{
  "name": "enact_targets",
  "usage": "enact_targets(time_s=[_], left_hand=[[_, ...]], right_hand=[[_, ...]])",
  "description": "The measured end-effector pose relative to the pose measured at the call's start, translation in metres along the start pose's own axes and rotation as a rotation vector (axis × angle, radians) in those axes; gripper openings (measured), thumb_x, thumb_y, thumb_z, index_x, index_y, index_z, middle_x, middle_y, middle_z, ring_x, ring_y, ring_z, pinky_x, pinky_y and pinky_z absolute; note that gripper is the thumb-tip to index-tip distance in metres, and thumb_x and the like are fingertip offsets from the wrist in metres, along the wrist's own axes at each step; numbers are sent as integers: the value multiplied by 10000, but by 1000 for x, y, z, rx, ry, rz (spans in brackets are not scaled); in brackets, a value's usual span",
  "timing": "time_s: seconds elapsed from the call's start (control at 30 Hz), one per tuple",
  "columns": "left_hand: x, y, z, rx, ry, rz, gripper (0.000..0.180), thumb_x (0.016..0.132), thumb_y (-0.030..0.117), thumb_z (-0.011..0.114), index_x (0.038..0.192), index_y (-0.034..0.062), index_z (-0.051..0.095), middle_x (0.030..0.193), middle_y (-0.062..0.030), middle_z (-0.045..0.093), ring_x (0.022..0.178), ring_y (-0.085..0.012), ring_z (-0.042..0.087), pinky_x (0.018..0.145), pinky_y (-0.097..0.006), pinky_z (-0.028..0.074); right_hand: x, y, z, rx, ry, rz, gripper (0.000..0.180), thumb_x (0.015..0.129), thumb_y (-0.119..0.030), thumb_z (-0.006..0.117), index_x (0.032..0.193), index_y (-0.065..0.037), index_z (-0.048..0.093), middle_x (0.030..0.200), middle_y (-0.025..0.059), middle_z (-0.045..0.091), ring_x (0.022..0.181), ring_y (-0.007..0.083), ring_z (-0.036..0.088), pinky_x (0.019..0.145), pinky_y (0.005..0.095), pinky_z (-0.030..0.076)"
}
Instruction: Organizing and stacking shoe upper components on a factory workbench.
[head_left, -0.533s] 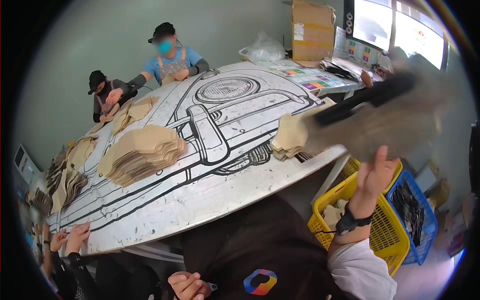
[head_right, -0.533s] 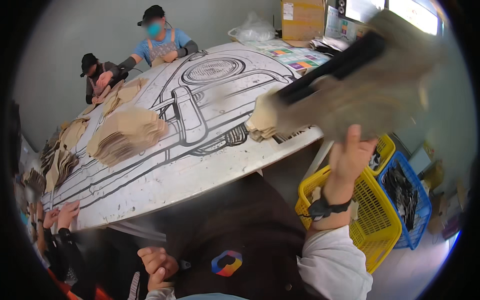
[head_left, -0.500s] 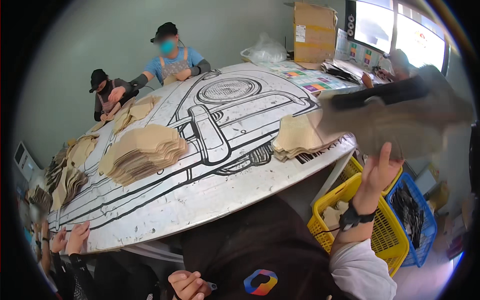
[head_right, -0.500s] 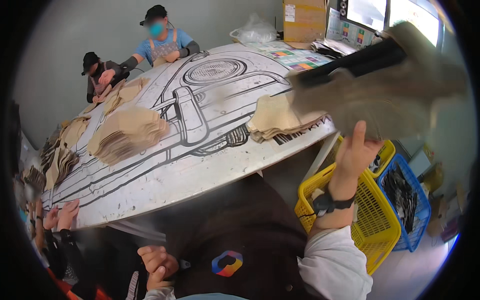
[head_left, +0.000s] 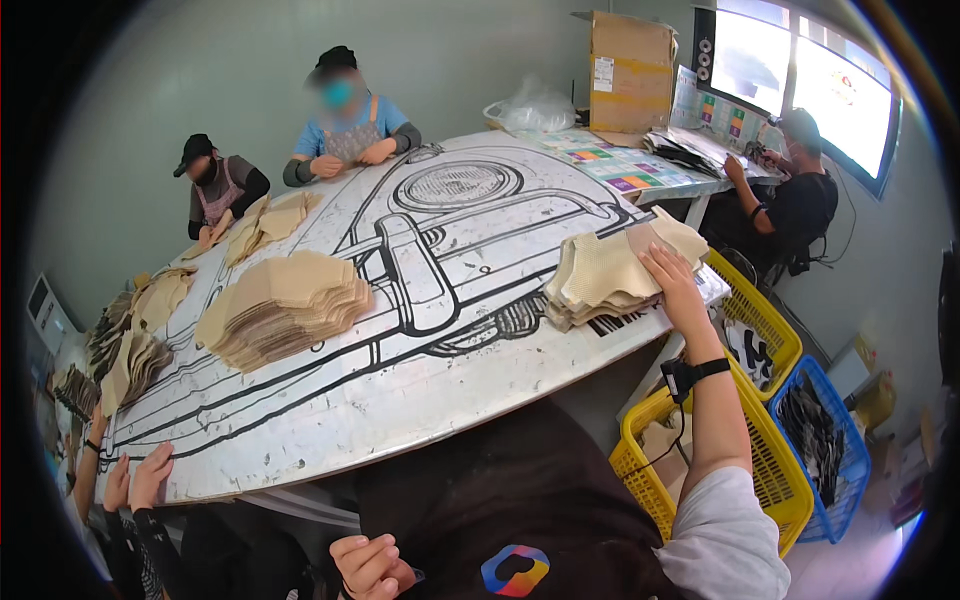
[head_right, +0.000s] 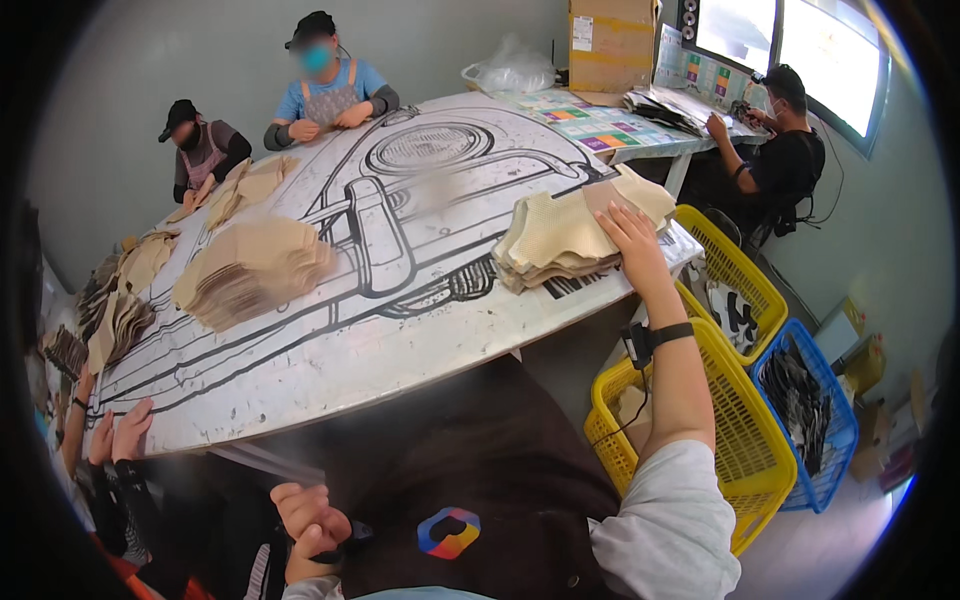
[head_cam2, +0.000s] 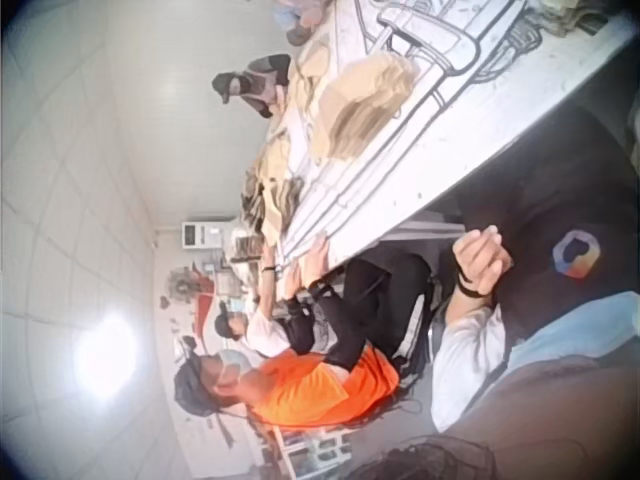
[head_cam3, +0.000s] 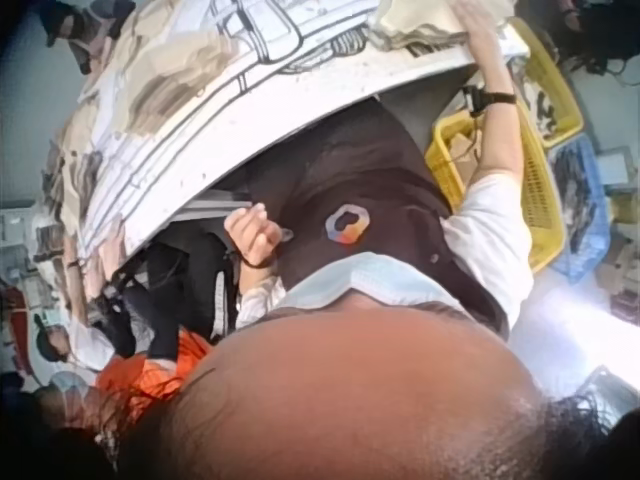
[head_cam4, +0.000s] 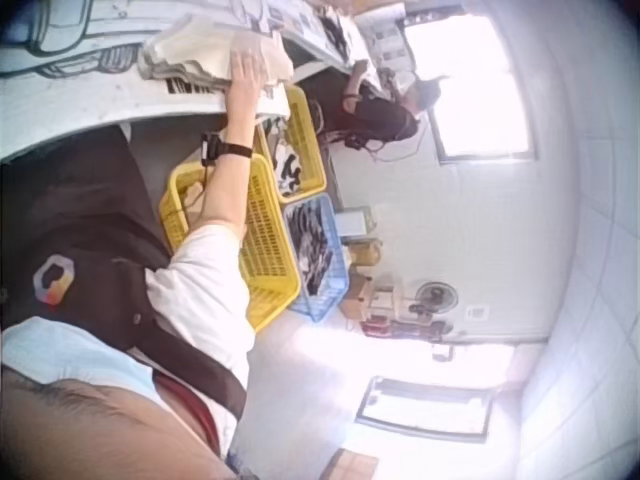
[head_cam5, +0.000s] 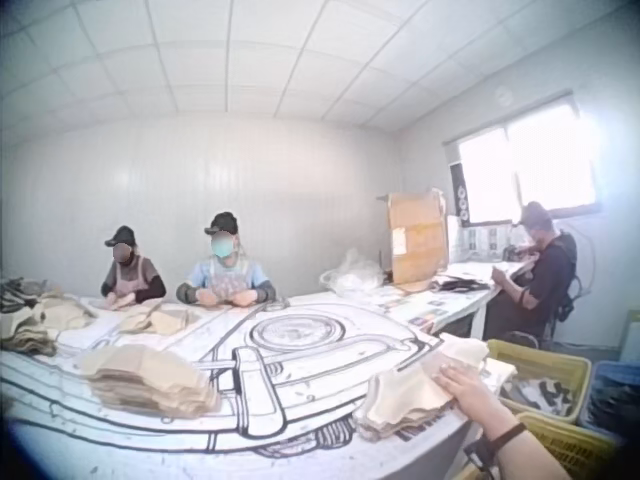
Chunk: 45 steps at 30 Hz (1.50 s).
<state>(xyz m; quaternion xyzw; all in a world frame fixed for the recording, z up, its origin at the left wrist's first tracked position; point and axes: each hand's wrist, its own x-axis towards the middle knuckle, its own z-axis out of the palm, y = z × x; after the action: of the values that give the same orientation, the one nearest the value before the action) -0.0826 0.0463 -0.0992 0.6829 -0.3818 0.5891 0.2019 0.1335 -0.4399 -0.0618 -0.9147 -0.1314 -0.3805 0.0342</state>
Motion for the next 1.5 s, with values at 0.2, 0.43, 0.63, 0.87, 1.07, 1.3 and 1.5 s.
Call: enact_targets(time_s=[0.2, 0.43, 0.63, 0.87, 1.07, 1.3, 1.5], left_hand=[[12, 4, 4, -88, -117, -48, 392, 820, 49, 489, 1166, 142, 333, 883, -52, 521, 696, -199, 557, 637, -385, 401], [14, 2, 9, -133, -180, -106, 446, 791, 11, 489, 1180, 154, 324, 893, -48, 529, 706, -200, 563, 676, -403, 434], [48, -27, 29, -273, -465, -234, 281, 691, -14, 558, 955, 81, 537, 811, -77, 594, 717, -257, 573, 721, -395, 459], [116, -67, 116, -589, -760, -470, 116, 789, 65, 565, 892, 38, 611, 868, -121, 613, 779, -284, 575, 712, -333, 453], [141, -83, 233, -928, -815, -805, 152, 861, 126, 529, 953, 19, 584, 822, -18, 595, 716, -79, 523, 663, -241, 438], [91, -90, 310, -1099, -388, -1145, 271, 827, 86, 539, 1093, 40, 528, 1029, -34, 543, 847, -94, 497, 735, -232, 420], [88, -78, 309, -1197, -380, -979, 387, 824, 54, 518, 1205, 34, 451, 1105, -44, 513, 908, -111, 510, 783, -246, 430]], right_hand=[[10, -15, -8, -71, -260, -18, 576, 802, 26, 357, 1320, -224, 385, 1405, 104, 299, 1284, 296, 297, 1065, 438, 195], [11, -16, -11, -15, -385, -2, 774, 663, 103, 458, 1350, -223, 316, 1442, 113, 214, 1316, 299, 236, 1072, 439, 173], [24, 12, -19, 522, -437, 142, 571, 680, 1, 437, 1238, -121, 458, 1408, 156, 275, 1305, 276, 262, 1056, 354, 207], [82, 5, -13, 443, -318, 415, 325, 852, -256, 396, 871, -10, 608, 802, 134, 638, 765, 259, 592, 730, 326, 446], [68, 6, 41, -154, 24, 486, 247, 836, -283, 471, 893, -52, 539, 1020, 160, 567, 983, 334, 518, 821, 441, 390], [64, 40, 51, 546, -55, 538, 402, 889, -260, 415, 1235, -56, 429, 1300, 206, 399, 1230, 336, 351, 1019, 362, 255], [65, 68, 60, 607, -109, 474, 373, 906, -243, 376, 1207, -42, 467, 1289, 198, 412, 1244, 306, 334, 1039, 318, 223]])
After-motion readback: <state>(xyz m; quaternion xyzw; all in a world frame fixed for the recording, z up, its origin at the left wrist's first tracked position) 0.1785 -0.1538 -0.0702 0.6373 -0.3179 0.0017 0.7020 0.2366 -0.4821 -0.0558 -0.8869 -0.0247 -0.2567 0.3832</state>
